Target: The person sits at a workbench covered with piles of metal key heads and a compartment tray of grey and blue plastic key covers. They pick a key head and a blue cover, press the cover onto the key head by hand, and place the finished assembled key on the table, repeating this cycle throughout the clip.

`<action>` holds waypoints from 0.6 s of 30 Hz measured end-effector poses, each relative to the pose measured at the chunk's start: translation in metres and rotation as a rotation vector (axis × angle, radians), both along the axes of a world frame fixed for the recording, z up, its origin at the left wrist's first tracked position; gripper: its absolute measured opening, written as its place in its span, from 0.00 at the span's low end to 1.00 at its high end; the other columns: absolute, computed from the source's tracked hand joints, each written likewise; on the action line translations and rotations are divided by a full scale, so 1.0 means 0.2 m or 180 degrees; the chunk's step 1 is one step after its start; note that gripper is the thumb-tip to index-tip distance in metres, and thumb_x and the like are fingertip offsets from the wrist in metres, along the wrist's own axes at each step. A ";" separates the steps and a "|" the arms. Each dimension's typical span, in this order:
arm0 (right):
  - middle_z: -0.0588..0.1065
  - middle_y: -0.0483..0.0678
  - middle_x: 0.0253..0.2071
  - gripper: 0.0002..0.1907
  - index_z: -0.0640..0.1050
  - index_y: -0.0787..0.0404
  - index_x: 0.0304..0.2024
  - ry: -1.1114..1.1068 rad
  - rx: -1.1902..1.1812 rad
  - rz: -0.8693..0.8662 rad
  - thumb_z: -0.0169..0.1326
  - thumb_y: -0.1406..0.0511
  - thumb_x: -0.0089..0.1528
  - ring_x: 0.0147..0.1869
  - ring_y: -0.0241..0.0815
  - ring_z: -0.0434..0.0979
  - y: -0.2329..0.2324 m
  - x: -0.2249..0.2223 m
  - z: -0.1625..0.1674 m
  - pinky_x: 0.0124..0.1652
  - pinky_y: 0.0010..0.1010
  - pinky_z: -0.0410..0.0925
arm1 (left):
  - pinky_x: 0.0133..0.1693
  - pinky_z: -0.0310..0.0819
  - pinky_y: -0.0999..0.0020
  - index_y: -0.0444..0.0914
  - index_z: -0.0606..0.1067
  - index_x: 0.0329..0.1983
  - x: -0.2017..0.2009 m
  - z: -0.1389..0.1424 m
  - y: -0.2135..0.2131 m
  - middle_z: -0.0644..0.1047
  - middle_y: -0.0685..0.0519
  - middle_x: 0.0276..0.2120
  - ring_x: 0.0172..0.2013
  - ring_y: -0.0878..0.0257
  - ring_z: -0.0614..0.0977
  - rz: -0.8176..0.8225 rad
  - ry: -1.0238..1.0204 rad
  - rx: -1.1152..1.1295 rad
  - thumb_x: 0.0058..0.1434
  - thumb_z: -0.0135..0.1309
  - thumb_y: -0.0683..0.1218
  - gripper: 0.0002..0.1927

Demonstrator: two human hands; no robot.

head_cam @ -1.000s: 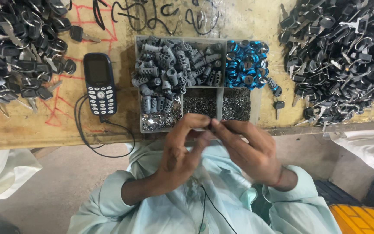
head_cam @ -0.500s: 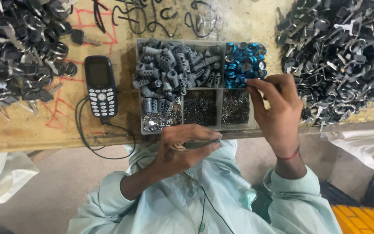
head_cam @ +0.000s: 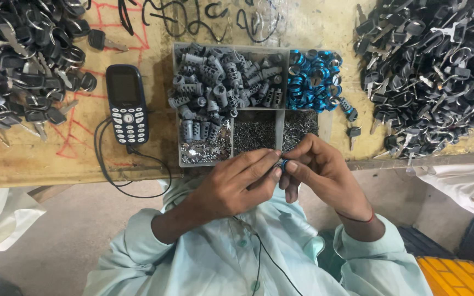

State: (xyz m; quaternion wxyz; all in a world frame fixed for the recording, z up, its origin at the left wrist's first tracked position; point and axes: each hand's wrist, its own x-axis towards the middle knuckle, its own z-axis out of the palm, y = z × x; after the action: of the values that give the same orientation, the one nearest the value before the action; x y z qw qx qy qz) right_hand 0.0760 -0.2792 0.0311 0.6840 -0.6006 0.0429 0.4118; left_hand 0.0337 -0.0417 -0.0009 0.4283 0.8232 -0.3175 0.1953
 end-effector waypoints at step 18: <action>0.73 0.51 0.47 0.25 0.57 0.58 0.59 -0.0044 0.0282 -0.0069 0.54 0.68 0.66 0.44 0.40 0.79 -0.04 -0.16 -0.05 0.34 0.30 0.75 | 0.51 0.78 0.62 0.35 0.77 0.53 -0.03 0.05 -0.08 0.81 0.52 0.49 0.48 0.55 0.82 -0.0095 0.1271 -0.1213 0.58 0.67 0.33 0.20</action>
State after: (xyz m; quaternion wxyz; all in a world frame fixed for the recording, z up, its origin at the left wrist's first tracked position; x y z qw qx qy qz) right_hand 0.0445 -0.2873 0.0210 0.7146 -0.5721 0.0264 0.4017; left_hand 0.0267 -0.0587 0.0094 0.6323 0.7452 -0.1964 0.0790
